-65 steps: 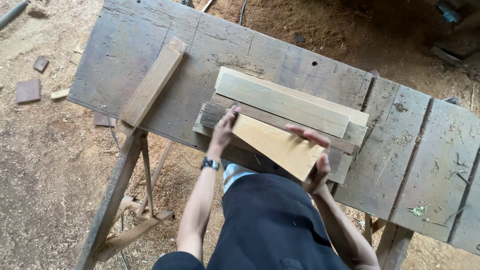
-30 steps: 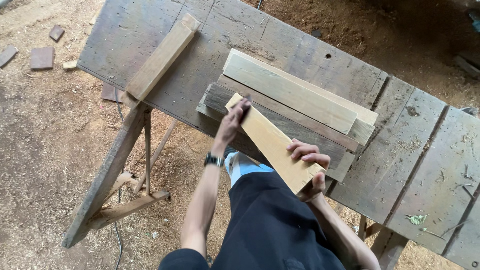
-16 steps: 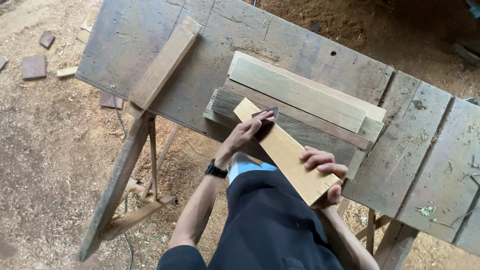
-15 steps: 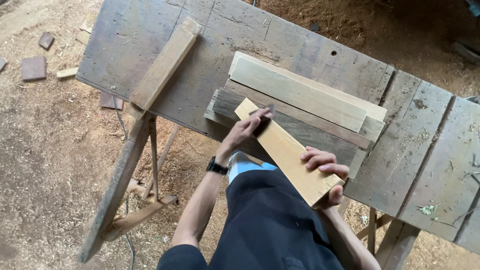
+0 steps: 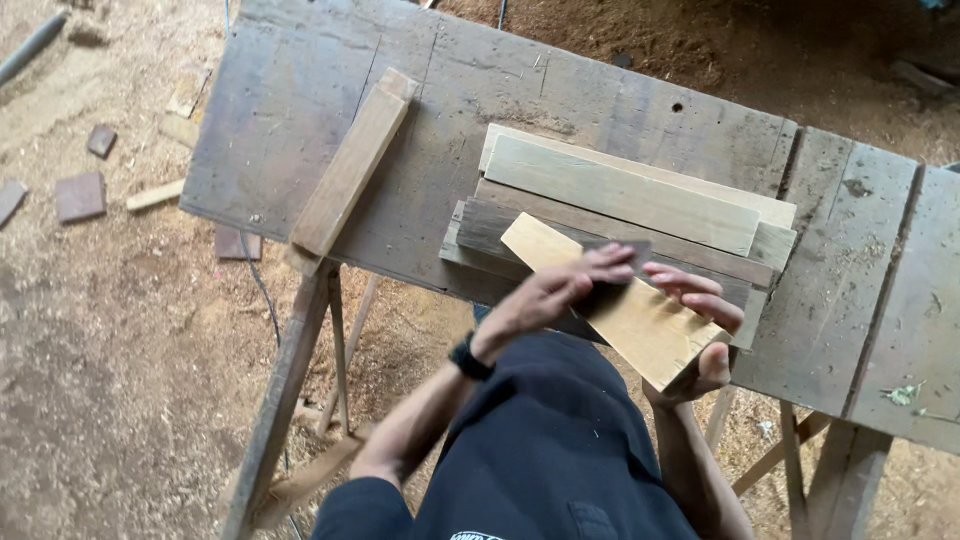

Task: The person sands several wooden blocks using a piece of sandpaper held by hand, flipping and rotating the blocks to sand different sides and edges.

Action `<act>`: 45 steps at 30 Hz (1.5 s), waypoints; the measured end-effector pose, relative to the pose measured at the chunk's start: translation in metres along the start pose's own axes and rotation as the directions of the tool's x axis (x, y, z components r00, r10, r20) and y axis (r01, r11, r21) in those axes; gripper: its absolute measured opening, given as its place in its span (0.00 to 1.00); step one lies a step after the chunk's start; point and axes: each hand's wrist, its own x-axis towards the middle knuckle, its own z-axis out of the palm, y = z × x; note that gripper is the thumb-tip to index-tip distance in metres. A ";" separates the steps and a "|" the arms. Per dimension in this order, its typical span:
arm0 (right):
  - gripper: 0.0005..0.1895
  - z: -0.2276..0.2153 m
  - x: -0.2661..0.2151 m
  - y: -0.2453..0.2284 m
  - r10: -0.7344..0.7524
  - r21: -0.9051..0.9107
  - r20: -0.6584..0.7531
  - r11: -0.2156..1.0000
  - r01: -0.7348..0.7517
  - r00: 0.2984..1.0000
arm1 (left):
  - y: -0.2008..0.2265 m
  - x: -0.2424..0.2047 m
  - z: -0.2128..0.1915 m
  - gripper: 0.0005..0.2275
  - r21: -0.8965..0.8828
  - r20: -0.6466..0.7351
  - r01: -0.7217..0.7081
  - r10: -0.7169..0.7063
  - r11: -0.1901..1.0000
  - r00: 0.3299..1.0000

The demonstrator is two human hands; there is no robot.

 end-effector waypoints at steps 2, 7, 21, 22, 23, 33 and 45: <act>0.24 0.006 0.000 0.000 -0.007 -0.017 -0.002 1.000 0.007 1.000 | 0.007 -0.009 0.011 0.18 -0.029 0.003 -0.061 0.061 0.998 0.998; 0.23 0.002 0.009 0.009 -0.051 0.003 -0.024 0.999 0.051 0.998 | -0.074 -0.005 -0.035 0.21 -0.017 -0.176 0.195 -0.195 0.981 0.965; 0.24 -0.004 0.029 0.009 0.018 0.035 -0.022 0.999 -0.017 1.000 | 0.033 -0.001 0.024 0.16 0.032 -0.034 -0.097 0.098 0.995 0.995; 0.24 -0.008 0.033 0.009 0.027 0.051 -0.016 0.998 -0.026 1.000 | 0.023 0.004 0.021 0.17 0.078 -0.069 -0.044 0.049 0.996 0.996; 0.24 -0.013 0.038 0.011 0.035 0.067 -0.011 0.997 -0.034 0.999 | 0.008 0.013 0.014 0.17 0.121 -0.107 0.011 0.002 0.993 0.994; 0.26 -0.050 0.043 0.013 0.132 0.082 0.123 0.986 -0.142 0.984 | 0.010 0.019 0.029 0.17 0.120 -0.136 0.070 -0.053 0.990 0.989; 0.28 -0.100 0.043 0.026 0.237 0.168 0.150 0.951 -0.261 0.960 | -0.014 0.033 0.054 0.17 0.328 -0.279 0.165 -0.071 0.930 0.958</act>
